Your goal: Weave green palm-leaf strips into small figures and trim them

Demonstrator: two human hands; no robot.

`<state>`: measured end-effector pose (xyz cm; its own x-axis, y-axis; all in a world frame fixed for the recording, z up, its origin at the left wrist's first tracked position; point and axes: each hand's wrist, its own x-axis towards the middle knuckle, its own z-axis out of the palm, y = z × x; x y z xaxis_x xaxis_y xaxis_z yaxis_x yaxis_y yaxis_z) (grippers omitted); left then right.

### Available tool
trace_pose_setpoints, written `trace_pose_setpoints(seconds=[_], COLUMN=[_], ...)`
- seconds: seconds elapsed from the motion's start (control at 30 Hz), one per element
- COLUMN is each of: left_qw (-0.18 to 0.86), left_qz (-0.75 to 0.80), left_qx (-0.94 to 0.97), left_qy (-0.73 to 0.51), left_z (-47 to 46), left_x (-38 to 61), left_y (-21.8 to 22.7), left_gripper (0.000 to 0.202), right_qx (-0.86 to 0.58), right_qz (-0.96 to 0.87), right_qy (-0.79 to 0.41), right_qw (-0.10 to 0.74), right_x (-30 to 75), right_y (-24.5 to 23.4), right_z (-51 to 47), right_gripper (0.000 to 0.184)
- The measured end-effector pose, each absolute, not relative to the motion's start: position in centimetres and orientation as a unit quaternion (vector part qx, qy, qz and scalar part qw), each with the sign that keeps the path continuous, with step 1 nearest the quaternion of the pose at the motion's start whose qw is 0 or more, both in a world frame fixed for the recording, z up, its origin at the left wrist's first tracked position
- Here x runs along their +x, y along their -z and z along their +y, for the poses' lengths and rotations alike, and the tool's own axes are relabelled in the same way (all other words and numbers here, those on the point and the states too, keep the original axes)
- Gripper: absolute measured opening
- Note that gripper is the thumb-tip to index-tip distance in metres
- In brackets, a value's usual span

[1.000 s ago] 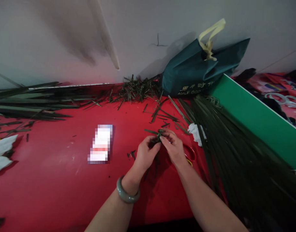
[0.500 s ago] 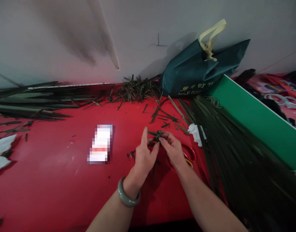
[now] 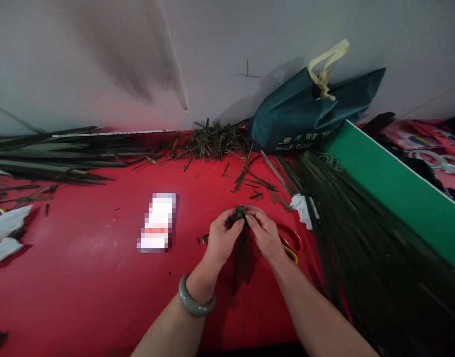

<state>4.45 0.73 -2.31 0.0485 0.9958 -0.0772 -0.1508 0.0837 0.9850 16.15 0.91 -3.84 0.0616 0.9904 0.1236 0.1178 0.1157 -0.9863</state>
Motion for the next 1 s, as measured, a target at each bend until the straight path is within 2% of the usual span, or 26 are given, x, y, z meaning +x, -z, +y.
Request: trace_pose_setpoints(seconds=[0.37, 1.0], left_qw=[0.609, 0.614], left_qz=[0.449, 0.448], left_qx=[0.437, 0.446], left_qy=[-0.486, -0.473], left_z=[0.55, 0.83], left_x=[4.22, 4.1], left_y=[2.03, 2.13], left_gripper=[0.029, 0.025], right_qx=[-0.466, -0.492], right_qz=[-0.429, -0.42], right_qy=[-0.567, -0.56], right_qw=[0.525, 0.518], right_x=[16.19, 16.31], right_y=[3.59, 3.66], right_z=[0.93, 1.26], right_gripper=[0.022, 0.02])
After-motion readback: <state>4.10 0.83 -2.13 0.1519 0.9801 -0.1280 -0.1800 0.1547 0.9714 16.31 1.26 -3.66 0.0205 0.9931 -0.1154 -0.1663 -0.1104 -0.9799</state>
